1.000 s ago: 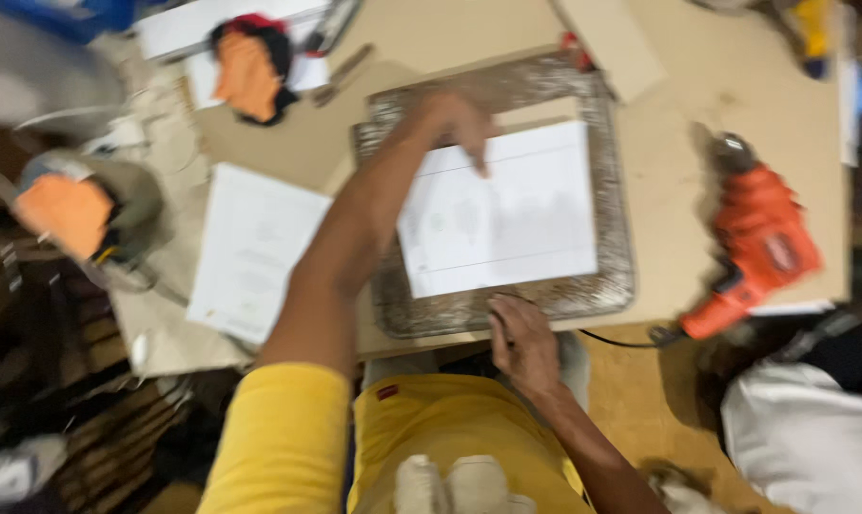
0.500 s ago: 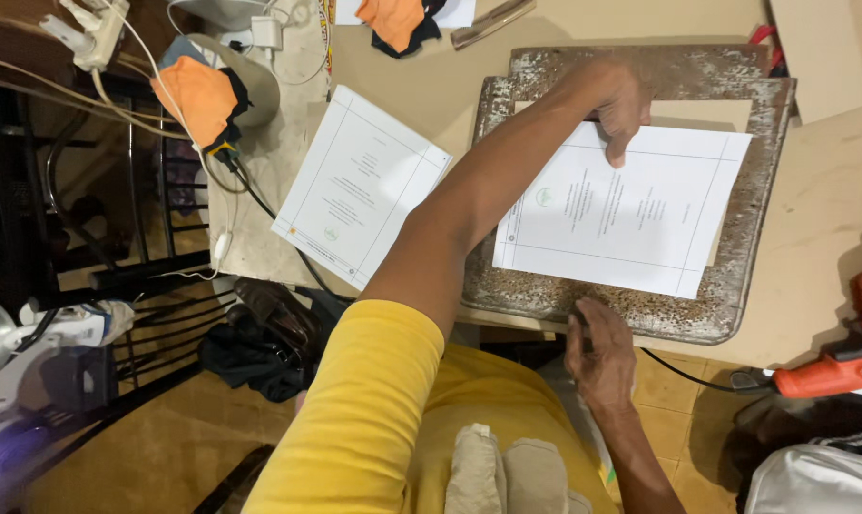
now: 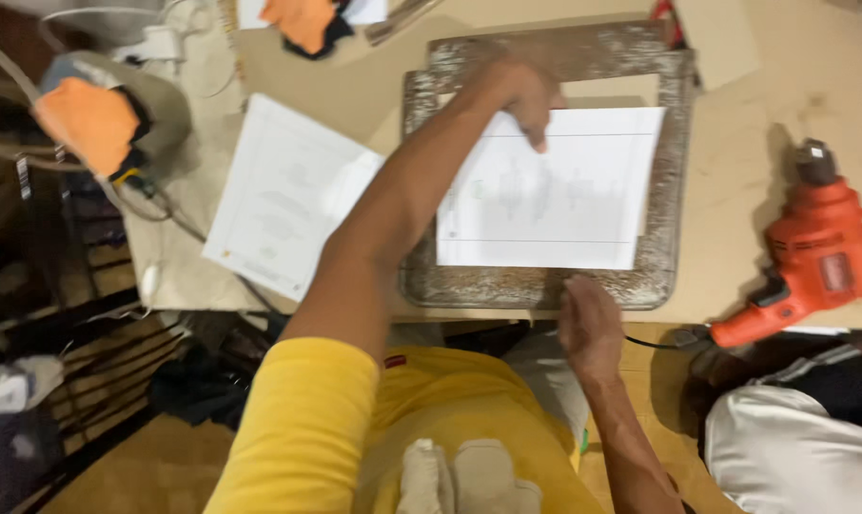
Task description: The person uses a corded drill to make holes in printed paper sheets placed on a wooden board. They repeatedly position the paper, drill holes, and inspect the results, handling the paper and drill throughout the clip.
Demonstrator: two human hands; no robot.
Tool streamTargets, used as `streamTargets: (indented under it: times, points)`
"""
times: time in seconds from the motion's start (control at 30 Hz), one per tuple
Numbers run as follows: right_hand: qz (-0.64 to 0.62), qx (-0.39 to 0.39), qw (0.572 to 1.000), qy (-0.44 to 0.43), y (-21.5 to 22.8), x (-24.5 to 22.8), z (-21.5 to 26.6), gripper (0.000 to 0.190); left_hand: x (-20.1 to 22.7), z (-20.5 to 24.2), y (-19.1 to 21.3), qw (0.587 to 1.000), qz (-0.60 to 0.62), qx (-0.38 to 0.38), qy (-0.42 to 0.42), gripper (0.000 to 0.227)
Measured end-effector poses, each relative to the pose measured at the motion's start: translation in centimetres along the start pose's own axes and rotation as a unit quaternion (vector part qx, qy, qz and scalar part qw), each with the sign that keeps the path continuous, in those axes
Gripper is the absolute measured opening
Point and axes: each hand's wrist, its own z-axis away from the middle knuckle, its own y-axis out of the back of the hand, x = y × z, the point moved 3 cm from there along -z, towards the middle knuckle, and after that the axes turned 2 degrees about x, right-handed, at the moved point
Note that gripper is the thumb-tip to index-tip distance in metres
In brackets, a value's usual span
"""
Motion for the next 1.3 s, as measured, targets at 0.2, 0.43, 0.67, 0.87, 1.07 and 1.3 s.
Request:
streamTargets:
  times: [0.2, 0.43, 0.67, 0.87, 1.07, 1.3]
  points:
    - [0.095, -0.037, 0.995, 0.019, 4.8, 4.3, -5.1, 0.026, 3.3, 6.9, 2.2, 0.992, 0.088, -0.046, 0.074, 0.072]
    - [0.05, -0.067, 0.99, 0.114, 6.6, 4.4, -8.2, 0.019, 1.7, 4.0, 1.3, 0.985, 0.143, -0.056, 0.072, 0.06]
    - [0.006, -0.097, 0.991, 0.094, 6.8, 6.5, -6.9, 0.019, 0.0, 0.5, -0.5, 0.988, 0.147, -0.028, 0.033, 0.066]
    - [0.039, -0.092, 0.988, 0.116, 5.8, 6.4, -6.9, 0.02, -0.9, 0.8, -0.4, 0.989, 0.141, -0.031, 0.021, 0.064]
    - [0.053, -0.09, 0.987, 0.121, 5.9, 6.5, -6.8, 0.021, 1.9, 6.1, 1.3, 0.983, 0.154, -0.019, 0.093, 0.087]
    - [0.099, -0.127, 0.982, 0.102, 5.9, 6.9, -6.4, 0.027, -3.6, 5.3, 0.3, 0.967, 0.194, 0.168, -0.011, 0.045]
